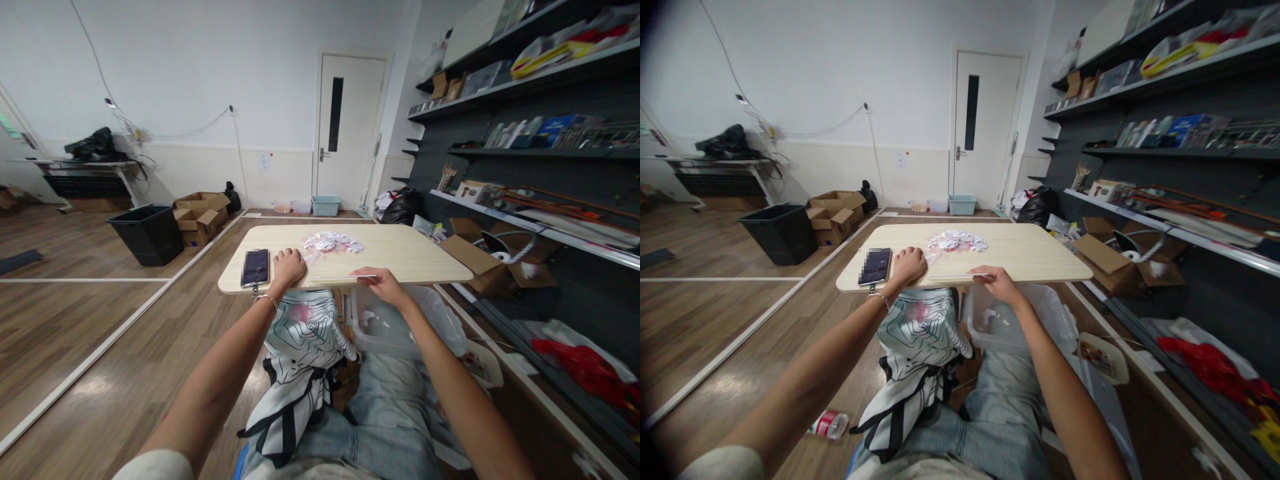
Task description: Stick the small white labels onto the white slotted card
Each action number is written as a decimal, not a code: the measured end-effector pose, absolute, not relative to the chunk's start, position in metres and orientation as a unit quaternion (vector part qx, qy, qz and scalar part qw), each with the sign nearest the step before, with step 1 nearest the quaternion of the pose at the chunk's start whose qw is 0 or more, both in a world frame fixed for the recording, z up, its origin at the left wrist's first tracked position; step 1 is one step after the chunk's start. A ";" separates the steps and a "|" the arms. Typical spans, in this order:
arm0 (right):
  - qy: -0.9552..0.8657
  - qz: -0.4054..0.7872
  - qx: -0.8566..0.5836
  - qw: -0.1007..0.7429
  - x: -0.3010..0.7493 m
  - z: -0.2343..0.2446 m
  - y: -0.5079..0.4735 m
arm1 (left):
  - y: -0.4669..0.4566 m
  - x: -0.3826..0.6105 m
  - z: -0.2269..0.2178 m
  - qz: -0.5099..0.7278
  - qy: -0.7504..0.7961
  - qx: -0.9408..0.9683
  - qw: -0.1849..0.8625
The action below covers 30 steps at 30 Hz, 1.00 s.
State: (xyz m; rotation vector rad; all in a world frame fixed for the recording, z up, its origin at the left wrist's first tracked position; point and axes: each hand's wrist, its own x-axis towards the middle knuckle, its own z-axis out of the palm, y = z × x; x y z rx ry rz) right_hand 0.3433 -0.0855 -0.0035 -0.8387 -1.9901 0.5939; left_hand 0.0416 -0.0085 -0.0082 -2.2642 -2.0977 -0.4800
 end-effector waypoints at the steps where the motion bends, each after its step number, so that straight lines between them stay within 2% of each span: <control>1: -0.798 0.237 -0.337 0.440 0.343 -0.004 -0.086 | -0.008 0.042 -0.008 -0.154 -0.672 -0.725 0.008; 14: -0.814 0.277 -0.318 0.399 0.342 -0.004 -0.086 | -0.012 0.041 -0.007 -0.153 -0.668 -0.728 0.018; 25: -0.684 0.226 -0.441 0.535 0.352 -0.013 -0.075 | -0.009 0.042 -0.009 -0.158 -0.668 -0.727 0.012; 30: -0.676 0.171 -0.480 0.532 0.360 -0.018 -0.070 | -0.010 0.043 -0.009 -0.159 -0.668 -0.726 0.011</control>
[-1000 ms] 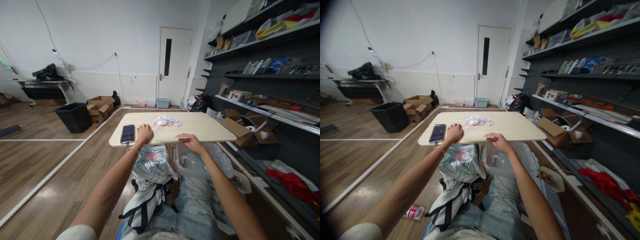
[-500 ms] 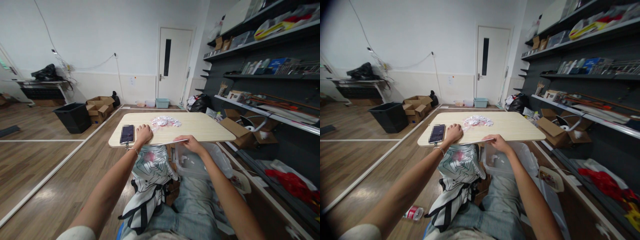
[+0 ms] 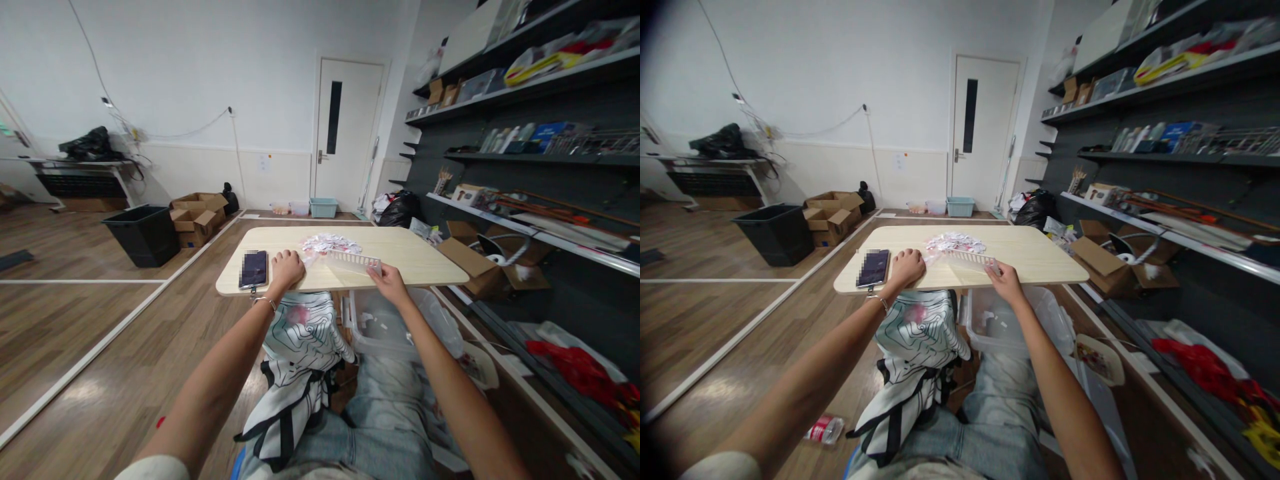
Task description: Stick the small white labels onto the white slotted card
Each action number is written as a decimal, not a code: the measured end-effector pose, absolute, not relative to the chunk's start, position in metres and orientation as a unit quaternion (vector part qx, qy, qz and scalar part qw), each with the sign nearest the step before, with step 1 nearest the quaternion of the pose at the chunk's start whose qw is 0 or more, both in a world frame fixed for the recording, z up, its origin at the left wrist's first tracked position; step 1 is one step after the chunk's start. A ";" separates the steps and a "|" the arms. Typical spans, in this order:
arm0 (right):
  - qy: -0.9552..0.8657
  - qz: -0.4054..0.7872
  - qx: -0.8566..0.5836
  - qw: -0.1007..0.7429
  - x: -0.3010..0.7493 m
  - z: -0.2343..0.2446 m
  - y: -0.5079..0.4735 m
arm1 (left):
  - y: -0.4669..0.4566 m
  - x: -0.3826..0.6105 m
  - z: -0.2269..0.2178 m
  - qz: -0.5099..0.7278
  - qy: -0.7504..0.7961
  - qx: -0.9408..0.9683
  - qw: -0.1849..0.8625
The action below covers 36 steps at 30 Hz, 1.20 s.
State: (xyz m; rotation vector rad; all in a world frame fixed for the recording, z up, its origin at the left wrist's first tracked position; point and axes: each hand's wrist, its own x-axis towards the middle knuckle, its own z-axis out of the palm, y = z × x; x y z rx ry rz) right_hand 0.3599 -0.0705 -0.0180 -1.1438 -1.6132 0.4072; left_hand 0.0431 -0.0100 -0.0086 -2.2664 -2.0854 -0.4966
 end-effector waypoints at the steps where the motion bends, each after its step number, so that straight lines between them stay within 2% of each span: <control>1: -0.679 0.164 -0.484 0.527 0.360 -0.019 -0.071 | -0.010 0.043 -0.009 -0.158 -0.668 -0.727 0.013; 15: -0.694 0.005 -0.538 0.478 0.352 -0.006 -0.090 | -0.012 0.043 -0.007 -0.160 -0.670 -0.724 0.012; 29: -0.689 0.047 -0.530 0.493 0.349 -0.005 -0.093 | -0.012 0.044 -0.007 -0.158 -0.672 -0.724 0.012; 36: -0.685 0.028 -0.532 0.496 0.349 -0.005 -0.093 | -0.011 0.043 -0.008 -0.159 -0.672 -0.724 0.013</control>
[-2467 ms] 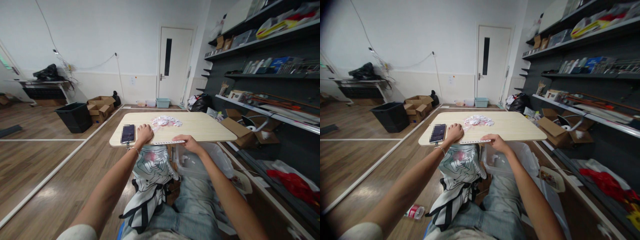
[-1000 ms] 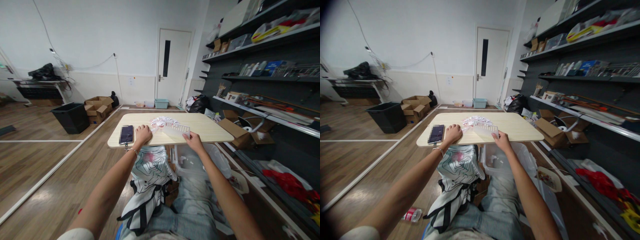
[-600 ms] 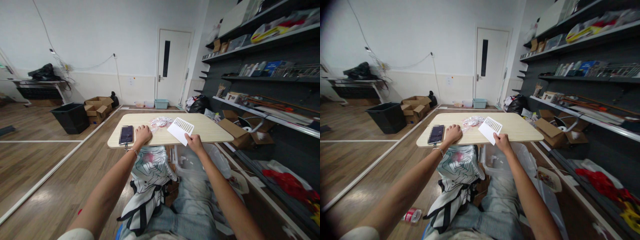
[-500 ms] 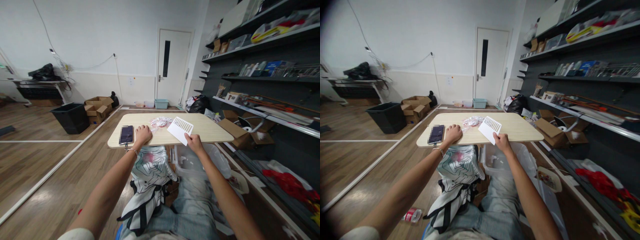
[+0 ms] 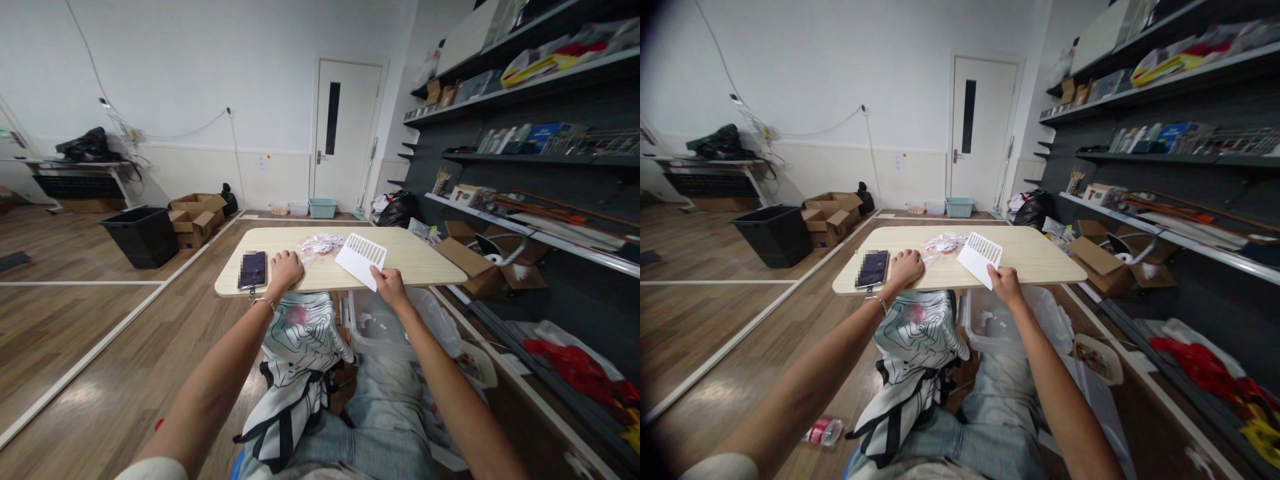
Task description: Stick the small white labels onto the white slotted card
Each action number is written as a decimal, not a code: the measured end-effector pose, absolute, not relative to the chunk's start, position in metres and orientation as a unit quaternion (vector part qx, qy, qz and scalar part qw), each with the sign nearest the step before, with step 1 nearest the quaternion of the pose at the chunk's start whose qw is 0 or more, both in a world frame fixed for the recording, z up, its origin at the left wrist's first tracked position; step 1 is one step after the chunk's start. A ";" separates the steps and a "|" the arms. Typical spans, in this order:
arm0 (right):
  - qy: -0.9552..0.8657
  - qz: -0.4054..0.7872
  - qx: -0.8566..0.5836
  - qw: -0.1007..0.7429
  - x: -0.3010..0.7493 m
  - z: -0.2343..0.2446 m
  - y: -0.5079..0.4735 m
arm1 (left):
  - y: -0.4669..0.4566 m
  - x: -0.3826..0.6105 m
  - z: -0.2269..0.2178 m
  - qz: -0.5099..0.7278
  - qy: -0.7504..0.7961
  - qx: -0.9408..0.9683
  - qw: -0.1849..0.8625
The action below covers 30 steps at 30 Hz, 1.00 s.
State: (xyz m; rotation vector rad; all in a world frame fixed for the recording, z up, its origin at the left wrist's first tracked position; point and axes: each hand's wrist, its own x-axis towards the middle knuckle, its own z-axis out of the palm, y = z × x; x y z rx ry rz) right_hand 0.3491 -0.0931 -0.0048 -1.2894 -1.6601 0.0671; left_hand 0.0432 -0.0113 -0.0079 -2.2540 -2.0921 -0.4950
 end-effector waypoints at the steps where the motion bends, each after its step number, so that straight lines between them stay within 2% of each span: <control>1: -0.688 0.025 -0.530 0.495 0.349 -0.004 -0.093 | -0.011 0.043 -0.008 -0.159 -0.671 -0.724 0.012; 8: -0.716 0.015 -0.499 0.488 0.349 -0.005 -0.090 | -0.011 0.044 -0.009 -0.165 -0.672 -0.722 0.011; 30: -0.696 -0.009 -0.554 0.457 0.348 -0.006 -0.097 | -0.010 0.044 -0.009 -0.163 -0.672 -0.723 0.009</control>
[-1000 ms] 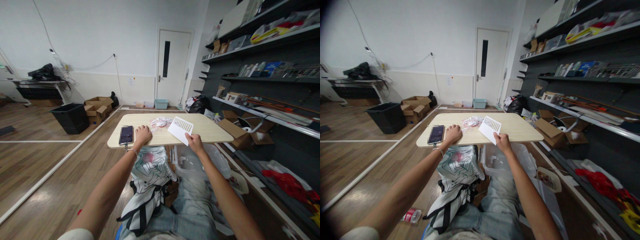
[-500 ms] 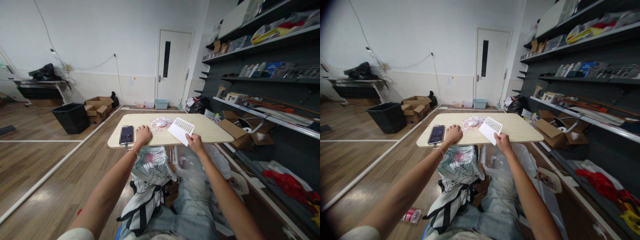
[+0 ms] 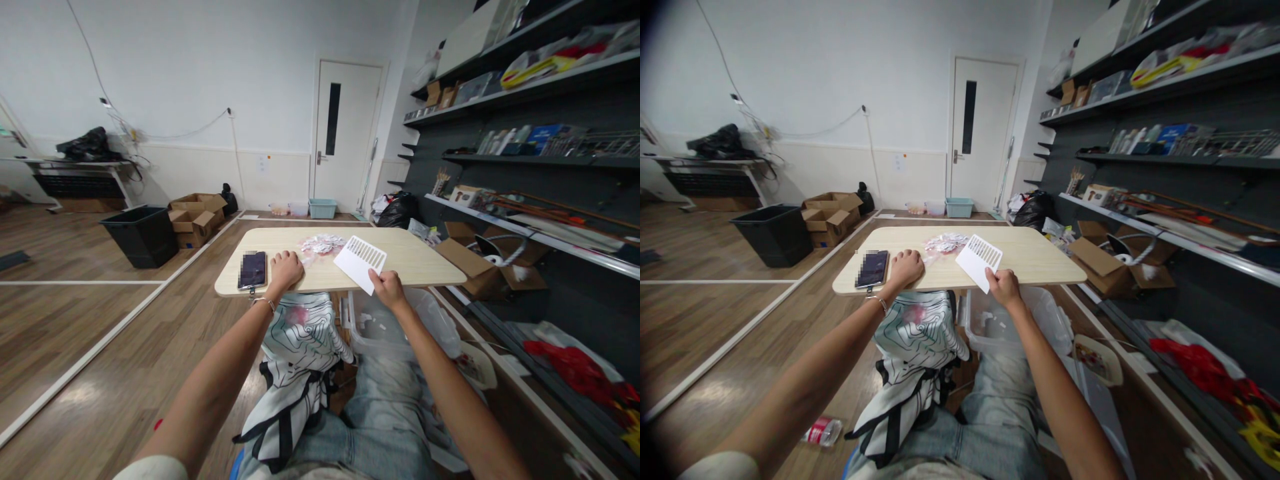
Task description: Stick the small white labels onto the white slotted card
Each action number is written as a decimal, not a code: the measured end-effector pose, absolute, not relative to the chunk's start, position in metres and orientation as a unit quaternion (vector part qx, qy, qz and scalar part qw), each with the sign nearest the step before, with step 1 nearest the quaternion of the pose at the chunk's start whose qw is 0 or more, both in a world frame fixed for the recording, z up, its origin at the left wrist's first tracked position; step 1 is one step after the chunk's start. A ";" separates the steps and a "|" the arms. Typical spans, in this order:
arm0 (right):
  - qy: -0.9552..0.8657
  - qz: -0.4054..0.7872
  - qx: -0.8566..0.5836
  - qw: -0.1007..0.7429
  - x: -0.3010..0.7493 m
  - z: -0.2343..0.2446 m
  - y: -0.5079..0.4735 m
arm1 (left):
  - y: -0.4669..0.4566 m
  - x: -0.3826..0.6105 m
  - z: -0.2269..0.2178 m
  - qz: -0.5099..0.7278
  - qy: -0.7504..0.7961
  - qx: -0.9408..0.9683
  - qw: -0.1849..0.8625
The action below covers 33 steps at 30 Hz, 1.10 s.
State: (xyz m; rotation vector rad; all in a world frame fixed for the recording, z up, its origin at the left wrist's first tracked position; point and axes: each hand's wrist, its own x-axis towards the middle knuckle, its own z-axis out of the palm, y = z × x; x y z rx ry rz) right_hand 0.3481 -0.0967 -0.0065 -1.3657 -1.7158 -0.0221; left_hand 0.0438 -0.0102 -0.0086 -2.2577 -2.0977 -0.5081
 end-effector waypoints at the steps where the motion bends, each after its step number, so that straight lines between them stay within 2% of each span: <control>1: -0.698 -0.008 -0.555 0.453 0.348 -0.007 -0.096 | -0.010 0.044 -0.009 -0.163 -0.672 -0.723 0.009; 15: -0.704 -0.001 -0.535 0.466 0.348 -0.006 -0.095 | -0.011 0.044 -0.009 -0.161 -0.672 -0.722 0.014; 22: -0.720 0.028 -0.542 0.432 0.351 -0.014 -0.091 | -0.010 0.044 -0.009 -0.165 -0.672 -0.722 0.007; 33: -0.722 0.010 -0.540 0.432 0.351 -0.010 -0.092 | -0.011 0.044 -0.008 -0.162 -0.672 -0.723 0.008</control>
